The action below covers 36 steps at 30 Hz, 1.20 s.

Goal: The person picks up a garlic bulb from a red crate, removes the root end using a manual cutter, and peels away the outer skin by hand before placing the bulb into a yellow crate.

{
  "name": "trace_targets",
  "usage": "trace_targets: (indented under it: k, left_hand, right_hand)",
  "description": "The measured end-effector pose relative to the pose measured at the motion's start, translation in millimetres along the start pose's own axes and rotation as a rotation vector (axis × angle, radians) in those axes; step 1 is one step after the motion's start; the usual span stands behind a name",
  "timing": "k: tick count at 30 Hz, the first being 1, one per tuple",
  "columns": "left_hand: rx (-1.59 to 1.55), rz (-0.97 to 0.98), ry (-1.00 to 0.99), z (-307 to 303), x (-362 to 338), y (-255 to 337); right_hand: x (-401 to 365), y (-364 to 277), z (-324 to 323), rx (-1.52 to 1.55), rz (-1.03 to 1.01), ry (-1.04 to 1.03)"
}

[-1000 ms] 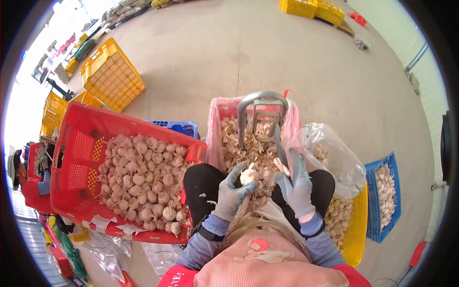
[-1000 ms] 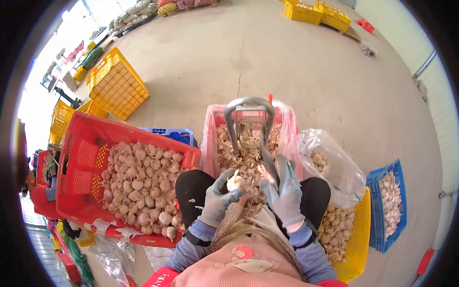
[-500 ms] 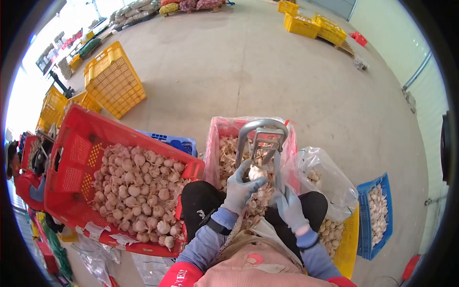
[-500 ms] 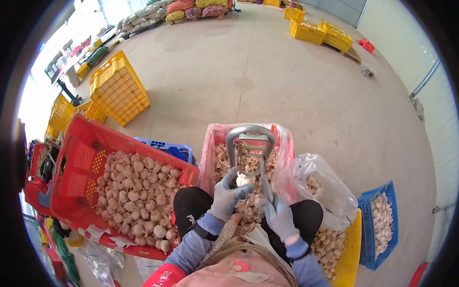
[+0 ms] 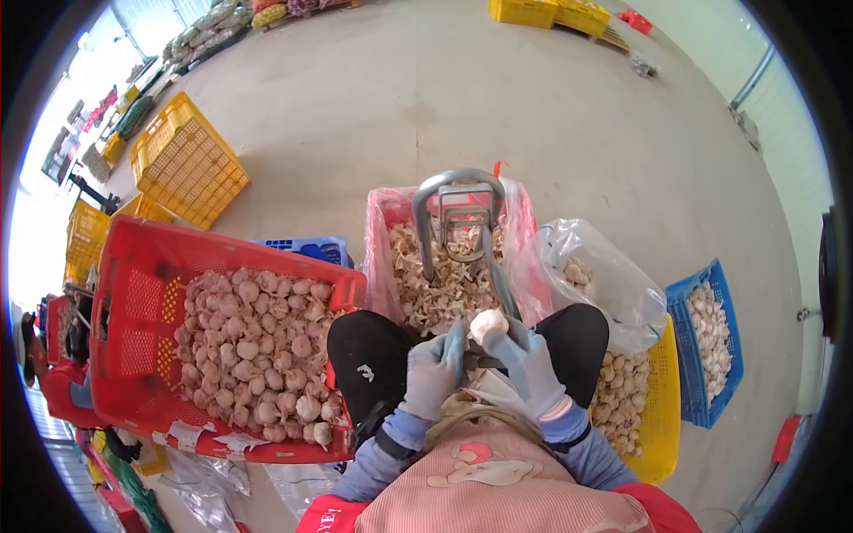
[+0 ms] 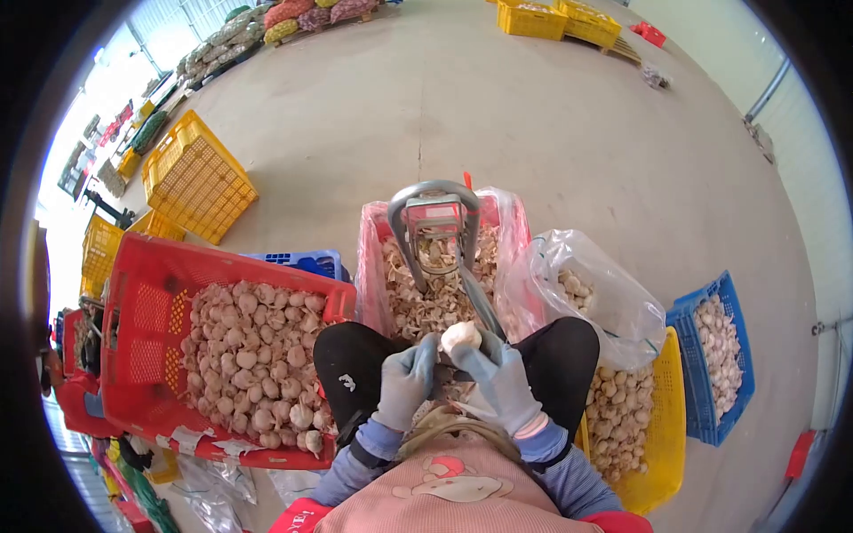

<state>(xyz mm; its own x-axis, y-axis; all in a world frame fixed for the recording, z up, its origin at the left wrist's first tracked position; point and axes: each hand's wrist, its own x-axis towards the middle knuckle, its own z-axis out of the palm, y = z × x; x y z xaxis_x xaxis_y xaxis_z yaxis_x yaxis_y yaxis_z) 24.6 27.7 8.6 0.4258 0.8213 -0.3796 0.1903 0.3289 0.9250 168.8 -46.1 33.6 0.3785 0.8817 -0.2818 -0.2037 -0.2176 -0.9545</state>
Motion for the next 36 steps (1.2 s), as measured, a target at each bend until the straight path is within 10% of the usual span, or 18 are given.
trace_targets:
  k: [4, 8, 15, 20, 23, 36]
  left_hand:
    - [0.305, 0.599, 0.083, -7.1, -3.0, 2.7]
    - [-0.310, 0.169, -0.359, -12.2, 10.6, -9.2]
    - [-0.514, 0.074, -0.100, -4.4, 33.5, 0.9]
    - [-0.457, 0.018, -0.077, 2.5, 54.5, 18.4]
    - [-0.411, 0.081, -0.084, 4.0, 67.6, 19.5]
    - [-0.376, -0.074, -0.138, -3.2, 78.0, 35.3]
  right_hand:
    - [-2.6, -3.3, -7.0, 0.159, 0.163, -0.076]
    - [2.3, 6.9, -4.5, -0.190, -0.037, -0.091]
    - [57.6, 2.8, -30.4, -0.801, -0.681, 0.322]
    - [41.0, -39.4, -34.2, -0.543, 0.243, -0.177]
    - [17.5, -54.9, -29.4, -0.078, 0.269, -0.139]
    - [15.2, -54.0, -21.8, -0.233, 0.107, -0.059]
